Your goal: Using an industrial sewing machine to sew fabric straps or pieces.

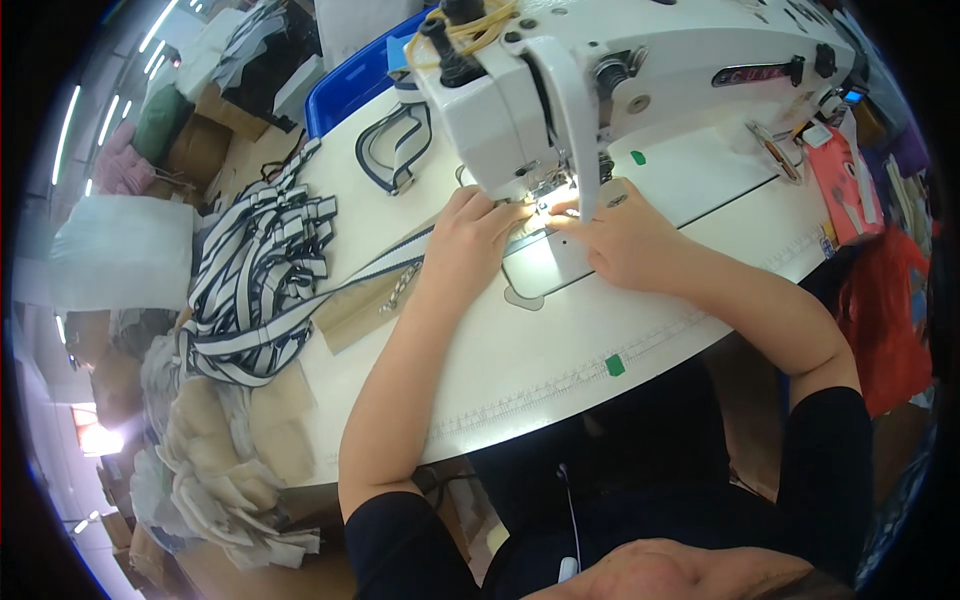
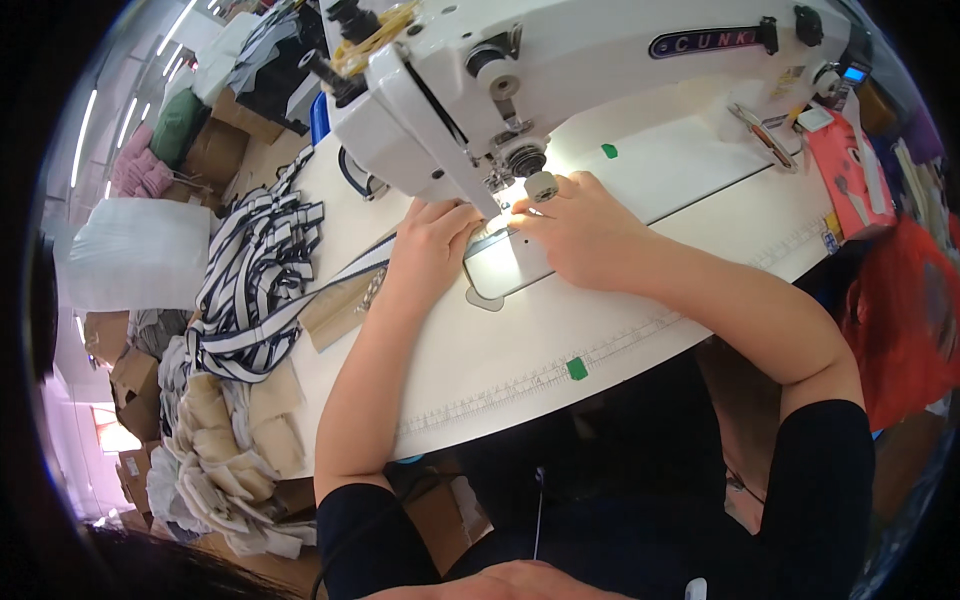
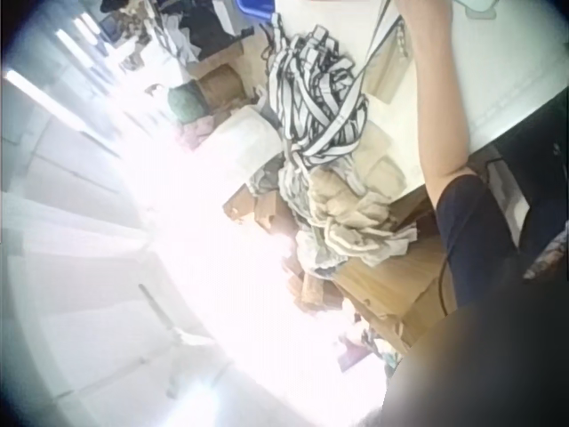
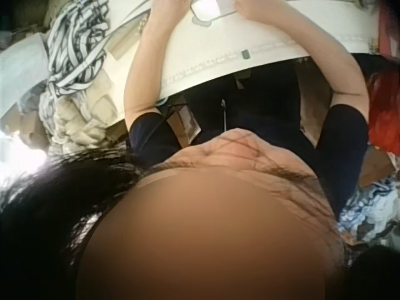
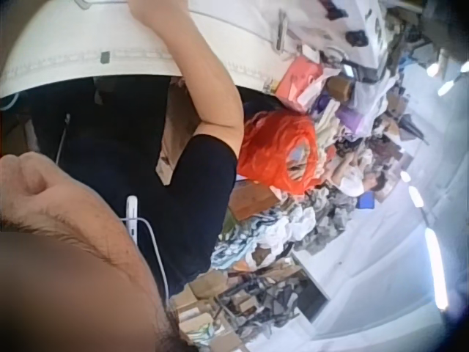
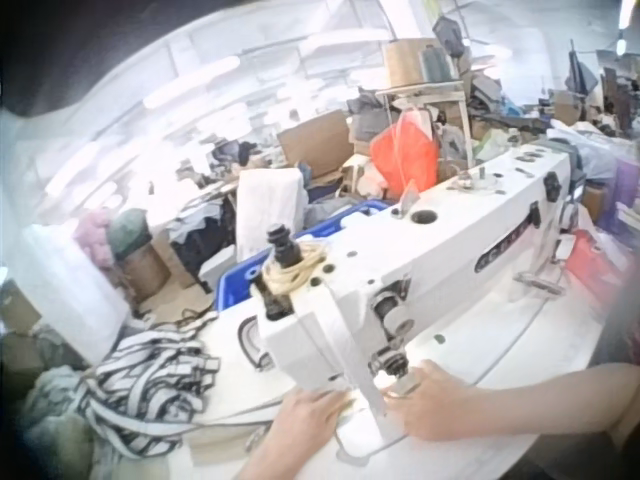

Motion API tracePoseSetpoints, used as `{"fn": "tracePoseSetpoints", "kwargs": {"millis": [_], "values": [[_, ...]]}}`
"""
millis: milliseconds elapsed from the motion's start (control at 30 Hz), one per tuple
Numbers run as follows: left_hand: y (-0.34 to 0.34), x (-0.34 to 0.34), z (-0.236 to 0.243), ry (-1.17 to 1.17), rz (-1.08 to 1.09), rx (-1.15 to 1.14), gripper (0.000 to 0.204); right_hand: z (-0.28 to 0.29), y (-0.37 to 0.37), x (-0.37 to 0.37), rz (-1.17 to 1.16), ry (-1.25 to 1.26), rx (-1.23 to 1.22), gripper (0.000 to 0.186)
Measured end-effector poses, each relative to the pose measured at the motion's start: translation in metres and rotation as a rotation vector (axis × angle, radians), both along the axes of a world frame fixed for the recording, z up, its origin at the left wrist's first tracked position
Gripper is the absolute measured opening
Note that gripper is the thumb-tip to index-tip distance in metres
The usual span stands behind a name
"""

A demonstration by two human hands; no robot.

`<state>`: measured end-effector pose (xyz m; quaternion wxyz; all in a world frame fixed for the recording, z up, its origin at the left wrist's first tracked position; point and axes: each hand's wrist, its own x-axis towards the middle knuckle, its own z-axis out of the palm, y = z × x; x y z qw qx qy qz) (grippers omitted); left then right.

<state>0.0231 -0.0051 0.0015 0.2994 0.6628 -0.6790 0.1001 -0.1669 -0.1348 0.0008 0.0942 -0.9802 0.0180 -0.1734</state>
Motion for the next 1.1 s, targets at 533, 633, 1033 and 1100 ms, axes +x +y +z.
{"fn": "tracePoseSetpoints", "kwargs": {"millis": [533,633,1033,1100], "values": [[-0.002,0.000,-0.001,0.047,0.011,0.050,0.014,-0.004,-0.011,0.001,0.018,0.021,0.056,0.041],[0.001,0.002,-0.001,0.041,0.023,0.015,0.014,-0.003,-0.007,0.005,0.017,0.029,0.048,0.042],[0.052,-0.022,0.013,0.186,0.044,0.213,0.021,-0.009,-0.005,0.006,0.155,-0.068,0.155,0.023],[0.068,-0.036,0.012,0.220,-0.006,0.216,0.025,-0.009,-0.003,0.008,0.218,-0.131,0.120,0.020]]}}
